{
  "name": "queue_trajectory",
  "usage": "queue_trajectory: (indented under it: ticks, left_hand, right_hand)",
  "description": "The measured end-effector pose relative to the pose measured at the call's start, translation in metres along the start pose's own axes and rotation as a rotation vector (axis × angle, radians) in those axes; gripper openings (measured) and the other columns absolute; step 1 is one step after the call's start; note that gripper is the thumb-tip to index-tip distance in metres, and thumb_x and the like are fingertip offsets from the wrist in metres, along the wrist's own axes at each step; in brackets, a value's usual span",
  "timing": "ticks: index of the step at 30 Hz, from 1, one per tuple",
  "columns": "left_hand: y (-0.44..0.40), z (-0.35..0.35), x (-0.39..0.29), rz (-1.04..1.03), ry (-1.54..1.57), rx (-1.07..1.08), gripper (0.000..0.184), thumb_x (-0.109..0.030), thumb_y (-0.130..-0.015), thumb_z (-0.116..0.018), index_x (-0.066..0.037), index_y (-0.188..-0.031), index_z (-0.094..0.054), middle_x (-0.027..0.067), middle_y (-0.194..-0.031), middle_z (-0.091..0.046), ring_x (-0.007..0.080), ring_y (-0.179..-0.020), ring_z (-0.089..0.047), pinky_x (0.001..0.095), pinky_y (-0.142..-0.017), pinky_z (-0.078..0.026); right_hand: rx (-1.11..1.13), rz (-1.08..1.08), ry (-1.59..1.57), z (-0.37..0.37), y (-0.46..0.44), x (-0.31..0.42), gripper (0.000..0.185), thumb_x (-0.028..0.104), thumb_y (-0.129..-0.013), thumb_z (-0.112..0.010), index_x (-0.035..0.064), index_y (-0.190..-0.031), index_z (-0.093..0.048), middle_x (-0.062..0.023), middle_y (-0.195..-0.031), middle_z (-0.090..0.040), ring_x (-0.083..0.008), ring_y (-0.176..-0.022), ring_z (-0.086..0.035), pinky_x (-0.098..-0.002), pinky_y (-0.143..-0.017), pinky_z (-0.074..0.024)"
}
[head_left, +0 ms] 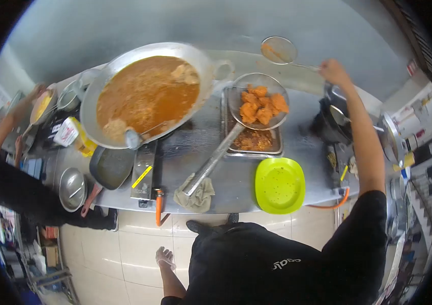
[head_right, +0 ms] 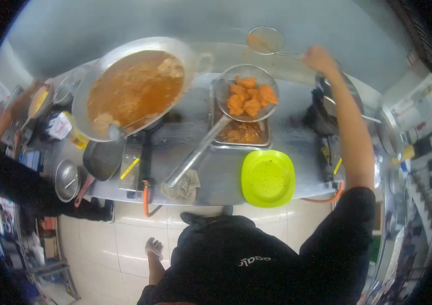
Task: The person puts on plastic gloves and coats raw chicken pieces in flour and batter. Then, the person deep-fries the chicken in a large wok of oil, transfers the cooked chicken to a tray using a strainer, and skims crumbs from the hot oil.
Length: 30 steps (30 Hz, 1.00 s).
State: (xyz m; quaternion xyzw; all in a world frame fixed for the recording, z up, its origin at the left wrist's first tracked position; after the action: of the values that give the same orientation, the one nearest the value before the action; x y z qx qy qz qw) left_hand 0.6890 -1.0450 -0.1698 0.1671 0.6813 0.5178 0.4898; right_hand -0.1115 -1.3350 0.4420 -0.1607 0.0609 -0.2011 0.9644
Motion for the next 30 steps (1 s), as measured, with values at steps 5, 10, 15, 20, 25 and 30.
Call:
queue_trajectory:
  ticks: [5,10,15,20,25,30]
  left_hand:
    - [-0.012,0.020,-0.011,-0.081,0.173,-0.017,0.033,-0.033,-0.078,-0.059,-0.012,-0.102,-0.051,0.0099,-0.088,-0.049,0.0225,-0.064,-0.050,0.0336,-0.052,-0.042]
    - [-0.032,0.041,-0.005,-0.020,0.169,-0.088,0.034,-0.032,-0.080,-0.057,-0.014,-0.107,-0.047,0.0094,-0.084,-0.048,0.0225,-0.061,-0.049,0.0343,-0.048,-0.040]
    - [-0.037,0.092,0.022,0.006,0.260,-0.184,0.027,-0.030,-0.083,-0.055,-0.017,-0.103,-0.044,0.0078,-0.079,-0.047,0.0212,-0.059,-0.047,0.0334,-0.046,-0.038]
    - [-0.045,0.123,0.051,-0.008,0.487,-0.283,0.013,-0.028,-0.084,-0.051,-0.021,-0.085,-0.040,0.0011,-0.058,-0.036,0.0153,-0.043,-0.034,0.0323,-0.037,-0.030]
    - [-0.048,0.126,0.078,0.049,0.575,-0.173,0.016,-0.031,-0.084,-0.049,-0.018,-0.083,-0.041,0.0017,-0.059,-0.036,0.0158,-0.043,-0.033,0.0314,-0.037,-0.029]
    - [-0.045,0.122,0.087,0.096,0.556,-0.248,0.027,-0.036,-0.083,-0.052,-0.012,-0.093,-0.046,0.0068,-0.071,-0.045,0.0200,-0.051,-0.040,0.0333,-0.043,-0.033]
  right_hand:
    - [0.062,0.138,-0.268,0.046,-0.031,0.086,0.023,0.022,-0.076,-0.059,0.0021,-0.087,-0.065,-0.0155,-0.071,-0.063,-0.0239,-0.071,-0.061,-0.0367,-0.066,-0.0462]
    - [-0.158,0.324,0.014,0.071,-0.014,0.241,0.019,0.015,-0.077,-0.056,0.0022,-0.090,-0.064,-0.0181,-0.081,-0.065,-0.0322,-0.078,-0.063,-0.0408,-0.068,-0.0486]
    - [-0.110,0.598,0.381,0.028,-0.011,0.366,0.012,0.010,-0.074,-0.057,0.0050,-0.082,-0.065,-0.0156,-0.082,-0.065,-0.0294,-0.079,-0.065,-0.0401,-0.067,-0.0515]
    - [0.180,0.656,0.226,-0.032,-0.007,0.412,0.013,0.013,-0.071,-0.060,0.0013,-0.073,-0.066,-0.0177,-0.075,-0.065,-0.0280,-0.069,-0.065,-0.0393,-0.061,-0.0505]
    - [0.594,0.495,-0.100,-0.086,-0.030,0.437,0.019,0.015,-0.066,-0.060,-0.0044,-0.062,-0.061,-0.0181,-0.065,-0.063,-0.0268,-0.060,-0.060,-0.0388,-0.057,-0.0467]
    - [0.497,0.471,-0.292,-0.099,-0.027,0.481,0.023,0.017,-0.068,-0.061,-0.0047,-0.061,-0.059,-0.0194,-0.063,-0.061,-0.0295,-0.060,-0.059,-0.0393,-0.057,-0.0462]
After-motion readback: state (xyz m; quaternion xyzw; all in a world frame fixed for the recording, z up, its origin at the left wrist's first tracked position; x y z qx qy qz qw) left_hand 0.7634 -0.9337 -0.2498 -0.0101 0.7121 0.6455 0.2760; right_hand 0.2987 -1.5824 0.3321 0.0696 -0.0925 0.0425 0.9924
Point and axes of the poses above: each hand's wrist, its own y-axis away from the middle knuckle, its own z-axis out of the back of the hand, x = y × z, the point moved 6 cm from there along -y, towards the middle knuckle
